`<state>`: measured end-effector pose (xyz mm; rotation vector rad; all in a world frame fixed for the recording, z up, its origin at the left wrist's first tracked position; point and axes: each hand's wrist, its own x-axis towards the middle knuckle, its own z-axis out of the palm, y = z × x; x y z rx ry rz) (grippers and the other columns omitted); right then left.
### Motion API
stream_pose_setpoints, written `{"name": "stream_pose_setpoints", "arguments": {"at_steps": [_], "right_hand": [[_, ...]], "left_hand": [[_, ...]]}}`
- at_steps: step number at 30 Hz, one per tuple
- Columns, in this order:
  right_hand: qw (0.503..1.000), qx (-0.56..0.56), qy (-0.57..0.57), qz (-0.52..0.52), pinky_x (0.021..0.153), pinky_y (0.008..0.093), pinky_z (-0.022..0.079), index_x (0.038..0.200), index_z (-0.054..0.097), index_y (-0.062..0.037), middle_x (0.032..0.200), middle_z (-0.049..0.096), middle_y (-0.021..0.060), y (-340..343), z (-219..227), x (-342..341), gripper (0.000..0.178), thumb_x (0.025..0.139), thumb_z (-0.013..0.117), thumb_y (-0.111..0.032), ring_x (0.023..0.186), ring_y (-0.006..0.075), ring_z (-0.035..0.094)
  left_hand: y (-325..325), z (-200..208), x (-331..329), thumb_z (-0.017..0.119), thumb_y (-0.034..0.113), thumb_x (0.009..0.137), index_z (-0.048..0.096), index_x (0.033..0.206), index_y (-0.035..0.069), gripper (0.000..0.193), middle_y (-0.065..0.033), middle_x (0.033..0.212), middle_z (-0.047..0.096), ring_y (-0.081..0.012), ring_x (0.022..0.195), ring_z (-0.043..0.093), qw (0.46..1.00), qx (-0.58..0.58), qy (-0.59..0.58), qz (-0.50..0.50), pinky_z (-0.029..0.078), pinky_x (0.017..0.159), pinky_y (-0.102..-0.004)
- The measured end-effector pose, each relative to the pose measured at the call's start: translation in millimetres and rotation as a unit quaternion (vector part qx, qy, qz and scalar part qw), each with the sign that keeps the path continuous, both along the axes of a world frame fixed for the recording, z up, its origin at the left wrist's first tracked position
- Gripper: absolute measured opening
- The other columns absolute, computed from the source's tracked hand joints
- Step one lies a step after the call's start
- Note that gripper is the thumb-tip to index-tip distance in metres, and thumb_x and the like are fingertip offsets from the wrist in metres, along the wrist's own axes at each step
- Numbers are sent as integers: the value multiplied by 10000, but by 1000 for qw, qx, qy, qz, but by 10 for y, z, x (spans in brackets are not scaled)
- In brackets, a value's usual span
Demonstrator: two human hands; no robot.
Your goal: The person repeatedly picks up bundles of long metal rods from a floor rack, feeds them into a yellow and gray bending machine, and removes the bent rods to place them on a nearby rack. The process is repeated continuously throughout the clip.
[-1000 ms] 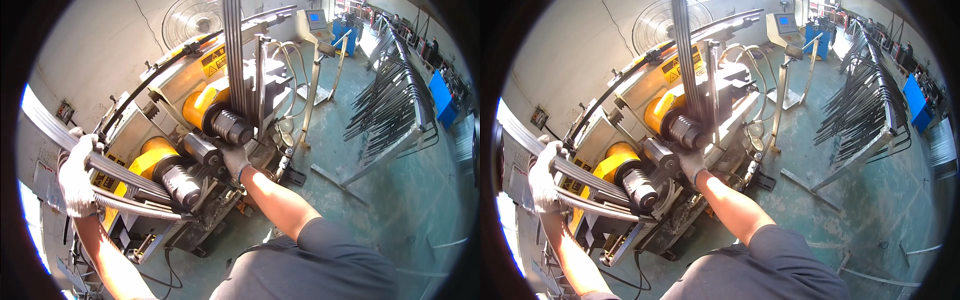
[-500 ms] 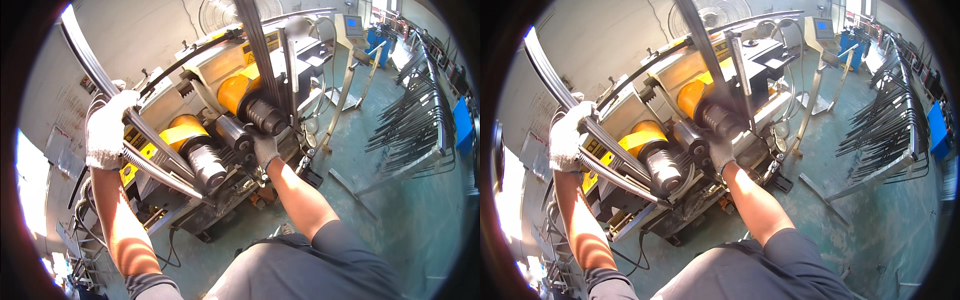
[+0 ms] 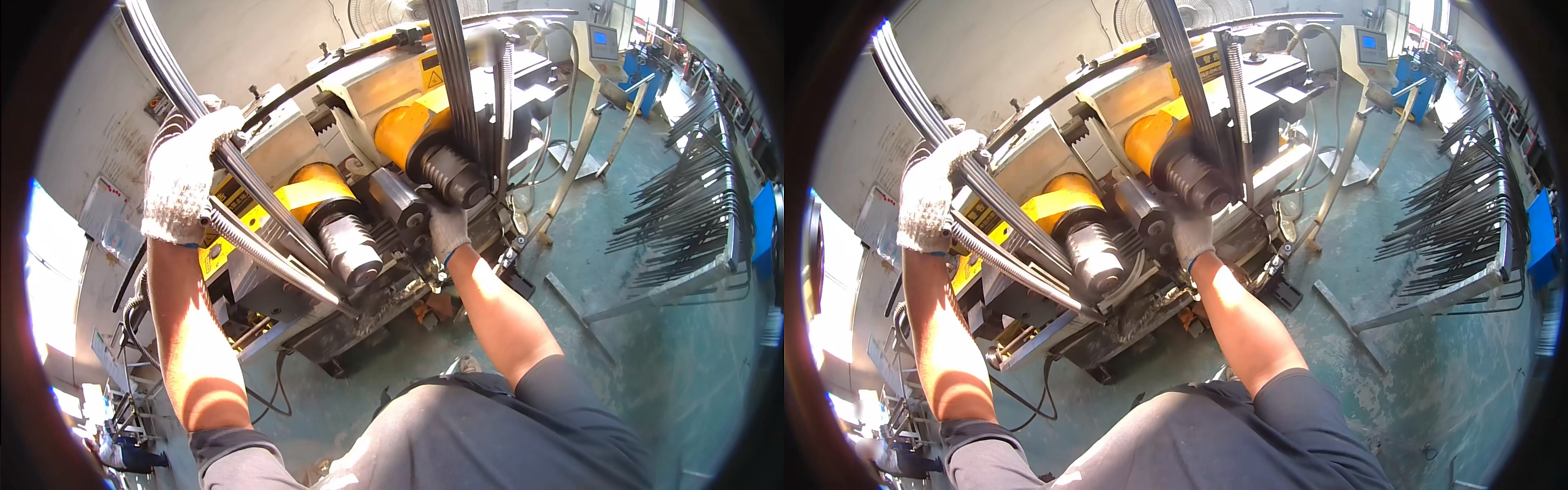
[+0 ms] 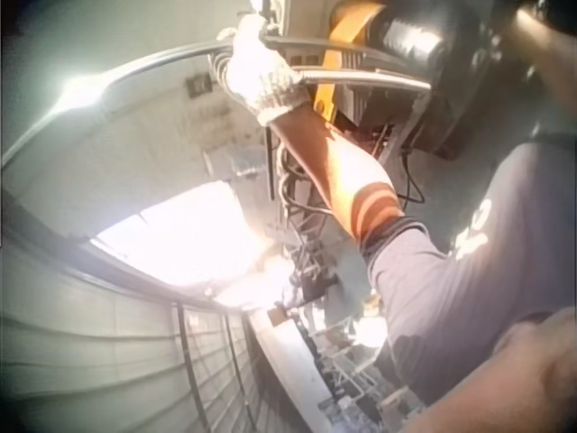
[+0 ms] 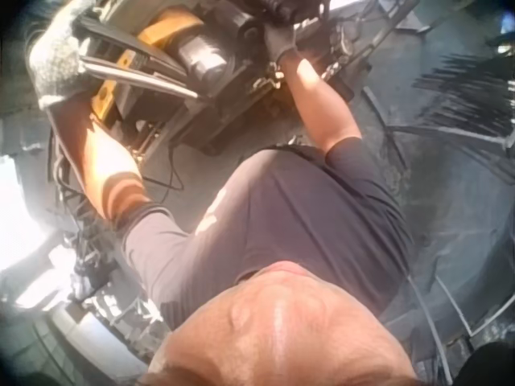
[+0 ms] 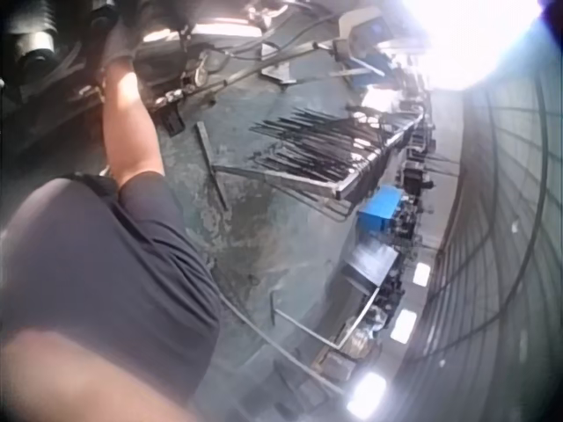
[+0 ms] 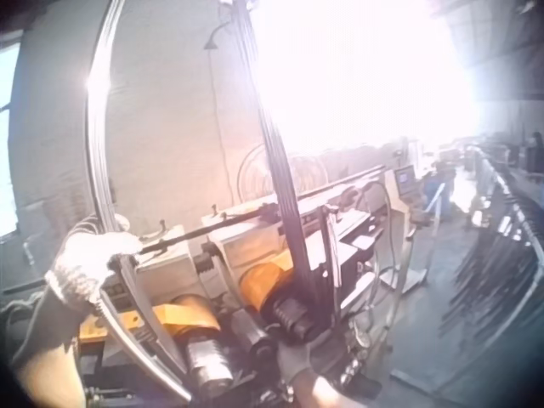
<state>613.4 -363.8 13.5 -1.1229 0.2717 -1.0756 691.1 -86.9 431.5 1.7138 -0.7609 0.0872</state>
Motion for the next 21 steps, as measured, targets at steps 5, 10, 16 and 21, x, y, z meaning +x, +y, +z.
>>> {"name": "stream_pose_setpoints", "arguments": {"at_steps": [5,10,16,21], "right_hand": [[979,174,56,93,868,395,600,1341,749,-11,1225,780,90,279,679,-283,404,975,863,-139,1065,215,751],[987,140,35,76,908,389,589,1334,765,-6,1226,786,86,245,555,-199,412,977,867,-185,1062,210,740],[996,-16,89,0,937,389,580,1357,764,0,1247,787,84,121,187,-70,437,988,857,-216,1065,213,735],[997,57,14,47,906,390,577,1324,777,-11,1222,786,80,154,162,22,396,983,853,-198,1040,210,733]], "left_hand": [[51,69,30,849,138,1016,704,1325,26,360,-135,1051,800,-253,930,803,999,-39,26,27,683,849,-386],[54,289,-136,844,159,1025,725,1304,28,331,-124,1063,809,-231,927,805,999,-10,-11,36,674,865,-371],[23,234,-135,883,214,1003,740,1311,-13,409,-112,1023,806,-191,928,808,999,-20,-25,36,660,823,-312],[89,319,-212,879,187,996,761,1264,-2,349,-115,1025,808,-192,887,799,997,-12,-43,66,670,804,-331]]}}
